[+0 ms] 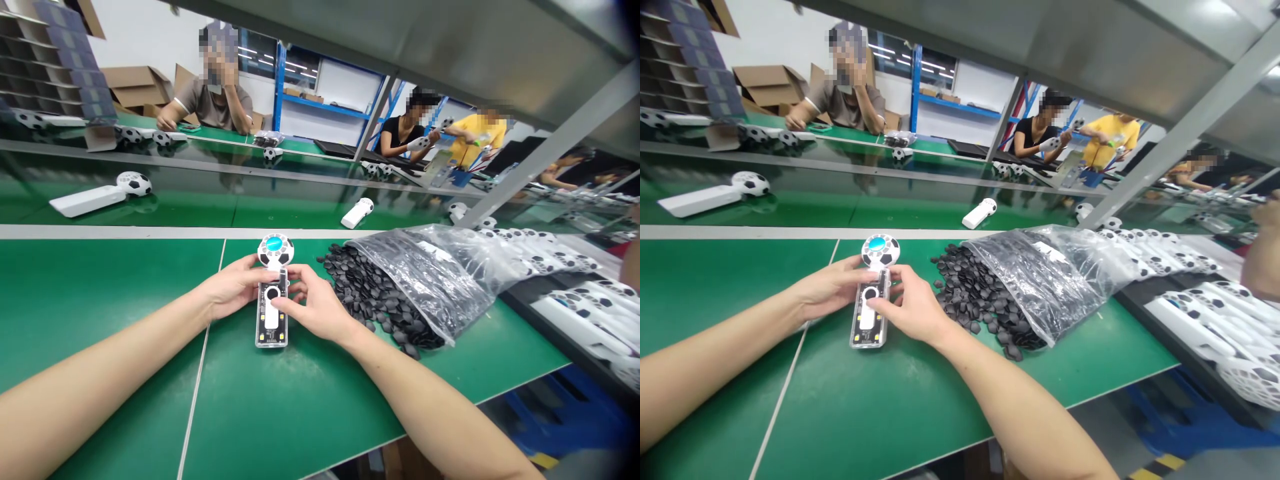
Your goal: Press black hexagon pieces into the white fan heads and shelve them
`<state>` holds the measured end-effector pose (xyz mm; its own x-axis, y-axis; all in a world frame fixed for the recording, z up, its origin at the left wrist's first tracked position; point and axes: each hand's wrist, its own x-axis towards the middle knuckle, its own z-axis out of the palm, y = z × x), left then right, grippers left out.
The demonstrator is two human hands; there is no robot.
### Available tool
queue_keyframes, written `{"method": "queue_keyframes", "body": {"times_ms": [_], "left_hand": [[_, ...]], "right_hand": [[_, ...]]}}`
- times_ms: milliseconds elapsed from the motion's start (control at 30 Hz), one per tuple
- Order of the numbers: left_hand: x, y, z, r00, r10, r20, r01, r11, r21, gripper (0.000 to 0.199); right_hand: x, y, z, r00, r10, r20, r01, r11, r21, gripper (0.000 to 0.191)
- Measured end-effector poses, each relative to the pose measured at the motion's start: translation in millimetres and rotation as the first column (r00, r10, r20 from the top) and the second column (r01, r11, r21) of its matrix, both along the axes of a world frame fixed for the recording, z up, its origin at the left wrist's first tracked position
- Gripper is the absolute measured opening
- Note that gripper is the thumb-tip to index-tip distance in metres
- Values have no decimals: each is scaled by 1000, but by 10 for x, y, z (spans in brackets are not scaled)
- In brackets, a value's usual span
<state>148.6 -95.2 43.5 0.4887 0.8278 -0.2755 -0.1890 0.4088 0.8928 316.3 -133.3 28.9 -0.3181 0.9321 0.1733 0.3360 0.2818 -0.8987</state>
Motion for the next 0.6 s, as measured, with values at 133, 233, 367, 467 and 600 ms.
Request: {"method": "queue_keyframes", "body": {"times_ms": [133,233,367,467,600], "left_hand": [[13,-5,-20,999,34,17,-34,999,35,50],[28,-19,-34,997,75,33,-78,991,107,53],[24,-19,-24,998,65,-4,-64,989,134,55],[4,15,-8,1000,28,-5,-27,994,110,47],[-40,87,-13,995,96,-1,-96,995,38,40]], "right_hand": [[1,-3,-4,1000,-4,-30,4,1000,-15,44],[0,-5,-19,999,-8,-43,7,999,-36,45],[-4,19,-48,989,-29,-142,10,992,-129,49],[2,63,-60,952,-64,-299,-23,960,-280,52],[37,140,-81,912,-138,-386,-18,928,-372,49]]}}
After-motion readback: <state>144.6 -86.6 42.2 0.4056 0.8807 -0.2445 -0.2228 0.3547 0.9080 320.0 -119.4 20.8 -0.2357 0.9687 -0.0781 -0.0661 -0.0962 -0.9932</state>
